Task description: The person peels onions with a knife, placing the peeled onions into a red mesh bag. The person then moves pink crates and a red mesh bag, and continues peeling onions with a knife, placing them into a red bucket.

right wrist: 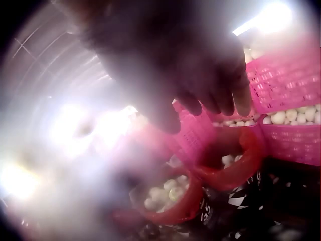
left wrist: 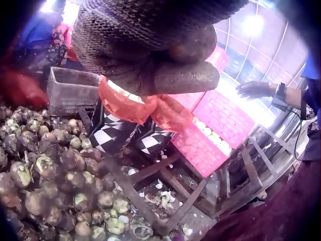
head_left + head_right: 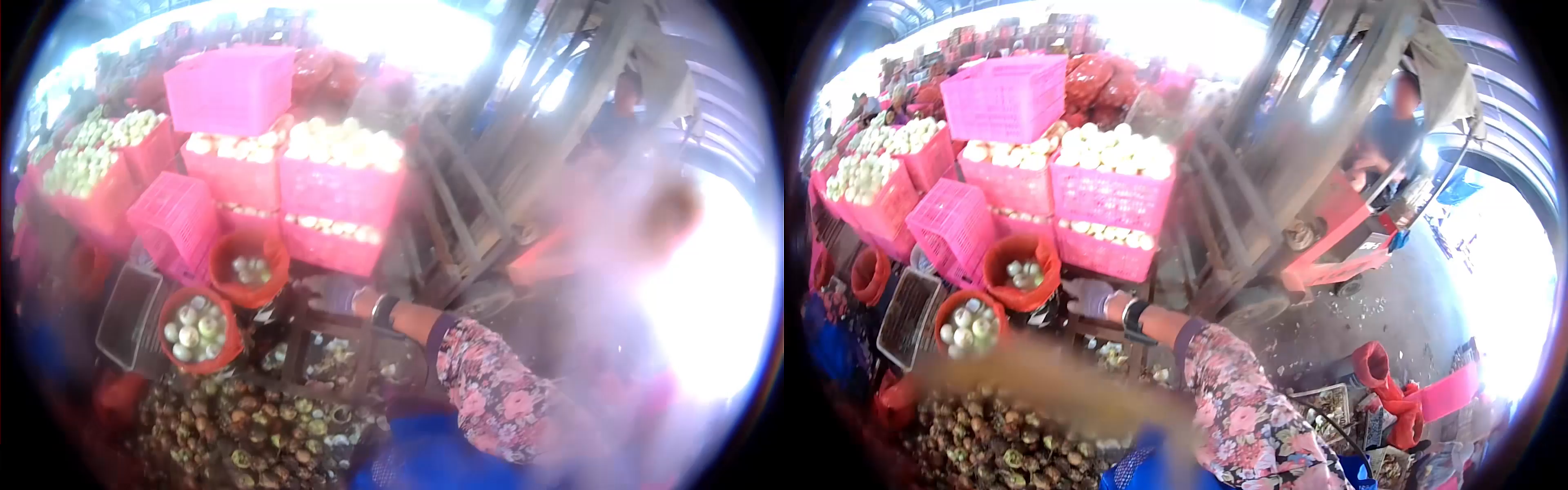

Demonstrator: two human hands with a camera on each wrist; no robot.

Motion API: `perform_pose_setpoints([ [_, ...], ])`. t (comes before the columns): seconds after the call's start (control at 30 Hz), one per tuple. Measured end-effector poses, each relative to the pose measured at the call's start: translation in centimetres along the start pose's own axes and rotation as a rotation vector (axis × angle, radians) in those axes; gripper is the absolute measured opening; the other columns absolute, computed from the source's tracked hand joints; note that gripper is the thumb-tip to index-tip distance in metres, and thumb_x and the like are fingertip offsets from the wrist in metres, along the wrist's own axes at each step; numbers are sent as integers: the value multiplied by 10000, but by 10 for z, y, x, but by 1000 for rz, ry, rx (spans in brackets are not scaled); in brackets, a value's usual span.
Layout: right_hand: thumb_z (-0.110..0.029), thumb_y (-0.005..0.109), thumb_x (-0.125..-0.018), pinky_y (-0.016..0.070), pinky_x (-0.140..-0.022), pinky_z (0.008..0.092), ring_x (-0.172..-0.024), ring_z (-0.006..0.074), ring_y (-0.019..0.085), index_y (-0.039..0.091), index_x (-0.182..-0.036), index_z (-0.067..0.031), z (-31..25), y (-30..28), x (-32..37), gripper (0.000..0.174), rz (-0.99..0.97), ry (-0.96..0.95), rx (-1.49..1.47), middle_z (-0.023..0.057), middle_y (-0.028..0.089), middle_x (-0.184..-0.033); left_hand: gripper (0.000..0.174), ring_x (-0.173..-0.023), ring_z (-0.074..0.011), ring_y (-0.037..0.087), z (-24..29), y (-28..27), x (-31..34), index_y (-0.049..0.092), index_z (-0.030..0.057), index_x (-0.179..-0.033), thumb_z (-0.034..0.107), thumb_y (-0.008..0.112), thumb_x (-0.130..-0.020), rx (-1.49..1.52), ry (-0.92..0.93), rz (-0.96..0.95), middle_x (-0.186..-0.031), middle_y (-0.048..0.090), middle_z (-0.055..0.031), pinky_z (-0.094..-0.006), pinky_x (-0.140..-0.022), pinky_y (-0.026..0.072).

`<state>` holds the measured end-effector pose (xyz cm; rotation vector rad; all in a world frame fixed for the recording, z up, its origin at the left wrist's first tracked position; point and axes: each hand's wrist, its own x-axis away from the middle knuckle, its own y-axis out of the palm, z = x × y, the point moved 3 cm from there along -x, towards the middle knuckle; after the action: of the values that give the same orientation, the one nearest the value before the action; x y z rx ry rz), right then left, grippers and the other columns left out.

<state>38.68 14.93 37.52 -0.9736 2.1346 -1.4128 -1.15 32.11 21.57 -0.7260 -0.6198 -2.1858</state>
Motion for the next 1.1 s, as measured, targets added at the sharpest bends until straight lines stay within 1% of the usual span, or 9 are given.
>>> perform_pose_setpoints([
  [0.13,-386,523,-895,489,-824,461,-921,327,637,684,-985,-101,24,5,19,340,-144,110,241,123,676,-980,397,-717,-143,598,9,38,-13,531,36,-1186,80,666,-816,-46,-16,-71,-885,624,-52,-263,-595,494],
  [0.23,-362,531,-879,484,-750,491,-799,336,635,683,-878,-104,44,-1,38,299,17,144,230,106,671,-867,405,-727,-147,600,12,56,-23,530,34,-1196,85,663,-817,-69,-23,-111,-896,625,-56,-268,-605,498],
  [0.27,-341,552,-868,494,-810,465,-927,319,636,671,-1040,-117,54,-2,39,306,-162,228,292,124,670,-1014,407,-731,-149,601,14,62,-25,529,33,-1199,87,662,-818,-76,-24,-118,-900,625,-57,-270,-608,499],
  [0.37,-302,564,-860,483,-902,434,-1087,310,597,569,-1275,-153,90,14,73,441,129,83,115,135,600,-1236,415,-741,-154,603,17,70,-32,528,31,-1208,92,659,-820,-89,-34,-135,-911,626,-61,-275,-618,503],
  [0.4,-286,568,-863,438,-1004,414,-1238,320,509,416,-1429,-175,99,17,82,597,-47,150,238,128,473,-1414,418,-744,-155,604,18,72,-34,527,30,-1212,94,658,-820,-91,-35,-136,-914,626,-63,-277,-621,504],
  [0.57,-392,583,-880,349,-1090,409,-1336,331,414,379,-1452,-123,143,29,122,665,-192,315,5,165,405,-1474,431,-761,-164,607,13,61,-39,524,27,-1227,102,653,-823,-52,-24,-129,-932,628,-69,-286,-638,510],
  [0.7,-398,558,-906,357,-1080,391,-1311,314,438,398,-1439,-121,161,67,158,622,-306,351,-35,160,431,-1445,442,-774,-170,609,-11,-30,0,522,24,-1240,109,650,-825,72,21,-33,-947,629,-75,-293,-651,515],
  [0.77,-398,558,-908,364,-1072,389,-1296,310,451,408,-1432,-121,164,67,165,612,-344,395,-20,157,446,-1428,350,-746,-109,570,49,19,32,569,38,-1158,77,662,-823,-44,131,128,-904,608,-25,-242,-636,480],
  [1.1,-398,556,-920,396,-1034,380,-1219,293,514,454,-1400,-122,162,78,192,563,-392,457,40,144,524,-1341,243,-585,-105,562,-46,-30,65,595,41,-1031,-6,659,-801,-86,168,241,-802,618,-27,-243,-503,458],
])
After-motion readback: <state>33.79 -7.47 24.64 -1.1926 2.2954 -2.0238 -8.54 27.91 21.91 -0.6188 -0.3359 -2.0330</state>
